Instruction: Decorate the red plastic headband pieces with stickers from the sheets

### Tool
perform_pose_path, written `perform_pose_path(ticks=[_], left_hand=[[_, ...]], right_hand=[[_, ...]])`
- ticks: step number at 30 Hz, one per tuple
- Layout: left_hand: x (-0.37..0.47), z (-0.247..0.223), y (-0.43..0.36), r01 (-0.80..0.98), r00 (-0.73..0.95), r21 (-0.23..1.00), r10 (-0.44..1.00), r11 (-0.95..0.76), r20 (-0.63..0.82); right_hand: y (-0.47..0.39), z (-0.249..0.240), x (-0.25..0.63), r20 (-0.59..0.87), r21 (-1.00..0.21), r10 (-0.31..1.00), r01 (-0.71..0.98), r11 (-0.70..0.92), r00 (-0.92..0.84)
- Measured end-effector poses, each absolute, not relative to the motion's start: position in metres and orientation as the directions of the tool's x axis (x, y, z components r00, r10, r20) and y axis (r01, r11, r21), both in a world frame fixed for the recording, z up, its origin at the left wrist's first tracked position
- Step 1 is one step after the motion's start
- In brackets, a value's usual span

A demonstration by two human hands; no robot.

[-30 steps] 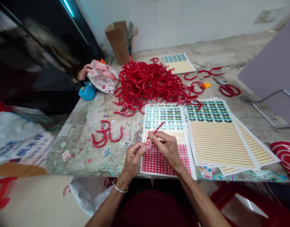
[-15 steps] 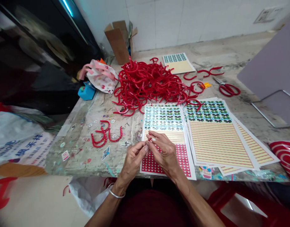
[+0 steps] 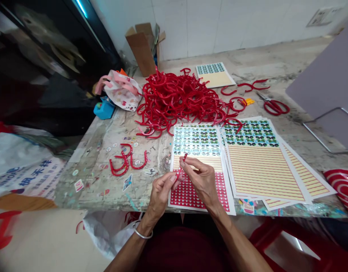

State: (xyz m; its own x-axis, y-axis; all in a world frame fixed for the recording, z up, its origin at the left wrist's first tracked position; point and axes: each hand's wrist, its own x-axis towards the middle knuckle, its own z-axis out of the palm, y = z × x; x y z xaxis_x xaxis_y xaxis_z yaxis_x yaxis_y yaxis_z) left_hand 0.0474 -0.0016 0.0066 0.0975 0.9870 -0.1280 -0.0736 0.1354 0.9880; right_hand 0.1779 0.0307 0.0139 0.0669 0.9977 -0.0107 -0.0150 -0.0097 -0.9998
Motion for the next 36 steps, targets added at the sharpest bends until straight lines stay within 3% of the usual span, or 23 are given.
perform_pose_path(ticks=[6,11,18,21,28,36], left_hand=[[0.045,-0.001,-0.004,-0.062,0.031,0.99,0.992,0.126,-0.124],[0.041,-0.001,-0.003,-0.005,0.088,0.998,0.994,0.062,-0.061],[0.044,0.012,0.002,-0.078,0.226,0.983,0.963,0.169,-0.148],[0.046,0.011,0.002,-0.059,0.214,0.982,0.963,0.179,-0.163],[0.045,0.009,-0.001,-0.037,0.189,0.987,0.971,0.154,-0.145],[0.046,0.007,0.0,-0.163,0.188,0.957,0.96,0.238,-0.207]], right_hand=[[0.037,0.008,0.179,-0.094,-0.987,0.995,-0.133,-0.089,0.032],[0.041,0.006,0.184,-0.163,-0.945,0.977,-0.263,-0.194,-0.136],[0.032,0.009,0.184,0.057,-0.998,0.993,-0.039,0.053,-0.107],[0.03,0.006,0.183,0.115,-0.993,0.987,-0.048,0.11,-0.109],[0.03,0.0,0.183,0.029,-0.99,0.993,-0.141,0.013,-0.113],[0.037,0.003,0.194,-0.059,-0.995,0.994,-0.073,-0.066,-0.095]])
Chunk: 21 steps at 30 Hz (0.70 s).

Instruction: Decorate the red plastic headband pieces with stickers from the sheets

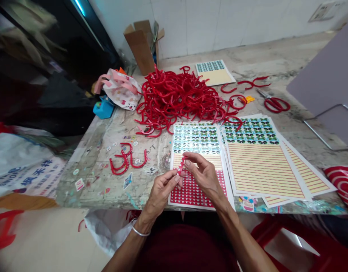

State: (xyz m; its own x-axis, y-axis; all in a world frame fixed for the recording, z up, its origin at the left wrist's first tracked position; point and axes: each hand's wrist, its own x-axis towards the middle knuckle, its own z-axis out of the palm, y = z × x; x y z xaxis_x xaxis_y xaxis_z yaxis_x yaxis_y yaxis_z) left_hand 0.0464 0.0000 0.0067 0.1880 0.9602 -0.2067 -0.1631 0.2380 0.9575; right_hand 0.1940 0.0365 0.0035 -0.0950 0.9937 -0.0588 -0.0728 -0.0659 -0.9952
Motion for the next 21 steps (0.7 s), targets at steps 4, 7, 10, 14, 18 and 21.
perform_pose_path(ticks=[4,7,10,14,18,21], left_hand=[[0.0492,0.0089,0.0009,-0.272,0.197,0.914,0.947,0.3,-0.252],[0.0506,0.0133,0.0028,-0.378,0.221,0.859,0.935,0.345,-0.278],[0.0507,0.0161,0.0051,-0.435,0.236,0.821,0.926,0.371,-0.294],[0.0499,0.0138,0.0068,-0.411,0.232,0.829,0.923,0.38,-0.308],[0.0495,0.0102,0.0062,-0.384,0.217,0.855,0.934,0.35,-0.285],[0.0494,0.0089,0.0051,-0.35,0.205,0.876,0.939,0.332,-0.275]], right_hand=[[0.0388,0.0011,0.1935,-0.092,-0.983,0.987,-0.148,-0.111,-0.133],[0.0397,0.0016,0.1907,-0.101,-0.98,0.985,-0.157,-0.123,-0.139],[0.0404,0.0027,0.1887,-0.109,-0.976,0.984,-0.173,-0.133,-0.14],[0.0397,0.0015,0.1884,-0.112,-0.973,0.985,-0.189,-0.136,-0.134],[0.0371,-0.0015,0.1896,-0.118,-0.969,0.986,-0.203,-0.14,-0.114],[0.0357,-0.0022,0.1895,-0.121,-0.967,0.985,-0.208,-0.144,-0.122]])
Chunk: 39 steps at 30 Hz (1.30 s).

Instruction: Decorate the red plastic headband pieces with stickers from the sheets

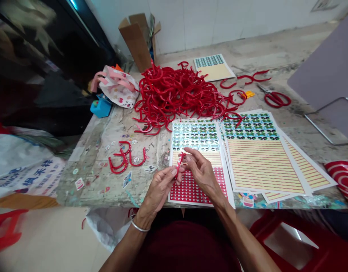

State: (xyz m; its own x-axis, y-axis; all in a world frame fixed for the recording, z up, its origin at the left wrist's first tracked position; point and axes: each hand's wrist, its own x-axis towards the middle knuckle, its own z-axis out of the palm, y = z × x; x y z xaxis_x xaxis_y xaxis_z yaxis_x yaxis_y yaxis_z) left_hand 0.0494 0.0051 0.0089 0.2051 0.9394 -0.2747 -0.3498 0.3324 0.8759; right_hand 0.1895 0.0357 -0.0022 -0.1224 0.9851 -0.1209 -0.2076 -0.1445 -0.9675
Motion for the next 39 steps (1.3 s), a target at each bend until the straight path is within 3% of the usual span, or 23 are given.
perform_pose_path(ticks=[14,22,31,35,39], left_hand=[[0.045,-0.001,0.003,-0.049,0.125,0.977,0.972,0.206,-0.198],[0.046,-0.002,0.001,-0.099,0.083,0.973,0.977,0.206,-0.198],[0.042,-0.014,-0.004,-0.163,0.145,0.961,0.969,0.222,-0.199],[0.035,-0.012,-0.003,-0.038,0.15,0.982,0.972,0.186,-0.178],[0.001,-0.017,0.012,0.322,0.033,0.945,0.998,-0.054,0.046]], right_hand=[[0.031,0.0,0.176,-0.173,-0.932,0.973,-0.295,-0.213,-0.154],[0.033,0.005,0.178,-0.228,-0.923,0.962,-0.28,-0.262,-0.15],[0.037,0.003,0.181,-0.222,-0.935,0.964,-0.248,-0.253,-0.146],[0.043,-0.002,0.181,-0.226,-0.948,0.953,-0.18,-0.263,-0.203],[0.065,-0.012,0.183,-0.155,-0.987,0.974,-0.021,-0.16,-0.163]])
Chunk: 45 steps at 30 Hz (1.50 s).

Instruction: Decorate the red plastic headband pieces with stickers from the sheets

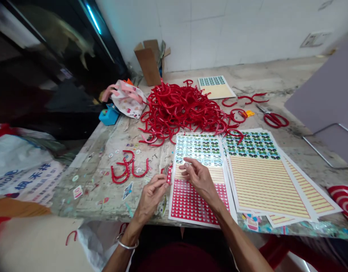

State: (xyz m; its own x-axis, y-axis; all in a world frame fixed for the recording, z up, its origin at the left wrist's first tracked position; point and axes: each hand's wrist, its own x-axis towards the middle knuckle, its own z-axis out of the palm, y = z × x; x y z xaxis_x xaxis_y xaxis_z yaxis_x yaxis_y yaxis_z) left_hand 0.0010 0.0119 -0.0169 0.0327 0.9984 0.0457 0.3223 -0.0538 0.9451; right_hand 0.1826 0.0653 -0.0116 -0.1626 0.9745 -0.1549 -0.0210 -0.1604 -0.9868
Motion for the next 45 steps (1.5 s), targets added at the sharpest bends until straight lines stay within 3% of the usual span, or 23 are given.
perform_pose_path(ticks=[3,5,12,18,23,34,37,41,45], left_hand=[[-0.038,-0.034,0.029,0.657,-0.041,0.74,0.972,-0.148,0.23],[-0.062,-0.049,0.039,0.811,-0.125,0.571,0.917,-0.126,0.38],[-0.082,-0.053,0.032,0.87,-0.208,0.489,0.852,-0.064,0.481],[-0.075,-0.03,0.015,0.797,-0.217,0.602,0.909,-0.046,0.356],[-0.06,-0.023,0.023,0.724,-0.164,0.684,0.942,-0.087,0.293],[-0.054,-0.017,0.017,0.56,-0.222,0.824,0.942,-0.089,0.252],[-0.047,-0.013,0.022,0.443,-0.221,0.893,0.955,-0.085,0.2],[-0.043,0.002,0.033,0.197,-0.249,0.979,0.968,0.044,0.007],[-0.04,0.022,0.049,-0.072,-0.277,0.995,0.957,0.065,-0.082]], right_hand=[[0.095,-0.018,0.171,0.083,-0.94,0.983,0.314,0.132,-0.166],[0.118,-0.023,0.151,0.239,-0.769,0.936,0.539,0.345,-0.258],[0.176,-0.039,0.069,0.273,-0.518,0.837,0.661,0.543,-0.474],[0.197,-0.036,0.067,0.242,-0.385,0.775,0.675,0.629,-0.584],[0.192,-0.038,0.071,0.243,-0.348,0.744,0.66,0.666,-0.623],[0.247,0.038,0.101,0.361,-0.575,0.802,0.563,0.594,-0.476],[0.24,0.048,0.112,0.34,-0.607,0.781,0.512,0.608,-0.525],[0.21,0.056,0.121,0.359,-0.608,0.735,0.454,0.652,-0.576],[0.176,0.061,0.127,0.454,-0.482,0.608,0.394,0.782,-0.652]])
